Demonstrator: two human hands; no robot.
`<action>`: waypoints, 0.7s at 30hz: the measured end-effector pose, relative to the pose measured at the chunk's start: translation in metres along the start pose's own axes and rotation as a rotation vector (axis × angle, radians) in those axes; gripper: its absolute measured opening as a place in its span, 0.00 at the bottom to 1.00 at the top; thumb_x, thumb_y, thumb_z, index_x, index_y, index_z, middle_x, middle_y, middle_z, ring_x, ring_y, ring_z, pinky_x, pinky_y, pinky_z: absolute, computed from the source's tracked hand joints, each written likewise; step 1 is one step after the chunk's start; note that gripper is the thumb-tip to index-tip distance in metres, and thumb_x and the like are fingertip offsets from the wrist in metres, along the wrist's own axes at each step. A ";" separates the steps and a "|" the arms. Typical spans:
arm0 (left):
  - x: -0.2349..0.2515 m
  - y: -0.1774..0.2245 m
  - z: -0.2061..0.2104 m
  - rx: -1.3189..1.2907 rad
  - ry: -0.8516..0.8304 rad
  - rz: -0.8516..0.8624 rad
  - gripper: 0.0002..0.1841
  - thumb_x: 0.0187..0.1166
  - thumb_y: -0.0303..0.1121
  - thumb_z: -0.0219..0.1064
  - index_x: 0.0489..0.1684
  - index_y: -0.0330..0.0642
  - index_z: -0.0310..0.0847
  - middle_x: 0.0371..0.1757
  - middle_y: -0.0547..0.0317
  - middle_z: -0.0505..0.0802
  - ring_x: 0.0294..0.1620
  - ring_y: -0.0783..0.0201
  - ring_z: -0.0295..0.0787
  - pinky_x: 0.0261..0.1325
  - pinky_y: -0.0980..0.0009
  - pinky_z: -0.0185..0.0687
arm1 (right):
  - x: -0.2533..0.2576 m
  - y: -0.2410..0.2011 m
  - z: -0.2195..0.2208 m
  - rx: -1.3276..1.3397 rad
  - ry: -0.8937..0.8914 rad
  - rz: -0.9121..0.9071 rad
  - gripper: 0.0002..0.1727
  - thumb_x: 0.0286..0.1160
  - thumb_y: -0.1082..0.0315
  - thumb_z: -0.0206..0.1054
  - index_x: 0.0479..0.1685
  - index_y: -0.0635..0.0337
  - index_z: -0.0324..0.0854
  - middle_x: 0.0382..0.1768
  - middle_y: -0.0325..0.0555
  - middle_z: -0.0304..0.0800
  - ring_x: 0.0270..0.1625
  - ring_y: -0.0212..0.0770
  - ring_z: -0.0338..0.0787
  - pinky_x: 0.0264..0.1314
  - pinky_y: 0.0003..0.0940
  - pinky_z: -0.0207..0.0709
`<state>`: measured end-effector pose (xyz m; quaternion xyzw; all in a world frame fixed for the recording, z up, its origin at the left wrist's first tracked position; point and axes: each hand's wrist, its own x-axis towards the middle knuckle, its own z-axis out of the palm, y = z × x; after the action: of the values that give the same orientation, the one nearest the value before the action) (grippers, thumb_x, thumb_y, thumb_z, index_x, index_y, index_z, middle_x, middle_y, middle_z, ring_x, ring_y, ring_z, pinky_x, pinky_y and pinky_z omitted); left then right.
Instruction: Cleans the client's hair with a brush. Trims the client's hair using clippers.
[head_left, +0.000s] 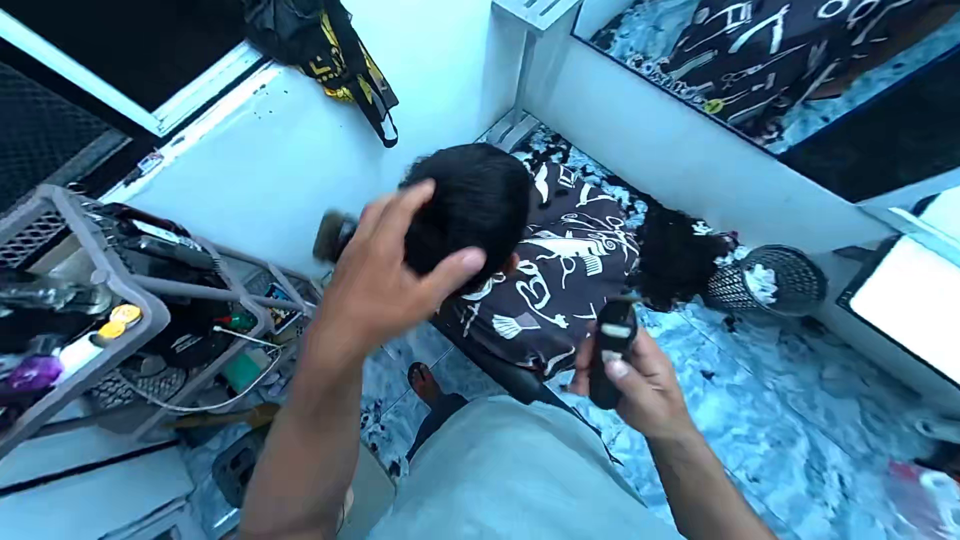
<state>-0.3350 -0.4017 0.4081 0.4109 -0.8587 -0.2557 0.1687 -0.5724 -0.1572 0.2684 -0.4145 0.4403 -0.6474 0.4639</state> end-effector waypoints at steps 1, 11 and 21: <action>0.032 0.014 0.007 0.158 -0.098 -0.053 0.55 0.64 0.77 0.66 0.93 0.56 0.58 0.87 0.41 0.71 0.79 0.41 0.77 0.73 0.35 0.76 | -0.003 0.000 -0.023 -0.004 0.035 0.017 0.26 0.86 0.47 0.63 0.75 0.51 0.70 0.41 0.41 0.90 0.29 0.40 0.90 0.30 0.40 0.91; 0.123 0.041 0.038 0.422 -0.487 -0.251 0.58 0.56 0.70 0.79 0.92 0.56 0.56 0.73 0.36 0.84 0.73 0.36 0.81 0.71 0.28 0.72 | -0.072 0.027 -0.150 0.085 0.307 0.366 0.21 0.86 0.59 0.55 0.70 0.63 0.67 0.31 0.45 0.91 0.21 0.42 0.90 0.24 0.40 0.91; 0.119 0.042 0.038 0.339 -0.495 -0.205 0.56 0.58 0.62 0.82 0.92 0.58 0.55 0.78 0.45 0.81 0.77 0.46 0.80 0.76 0.37 0.73 | -0.044 0.041 -0.158 0.161 -0.013 0.387 0.29 0.84 0.57 0.66 0.74 0.63 0.62 0.45 0.52 0.93 0.24 0.45 0.92 0.19 0.38 0.89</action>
<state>-0.4521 -0.4618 0.4108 0.4427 -0.8582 -0.2170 -0.1428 -0.7018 -0.0931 0.1810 -0.2878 0.4555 -0.5768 0.6140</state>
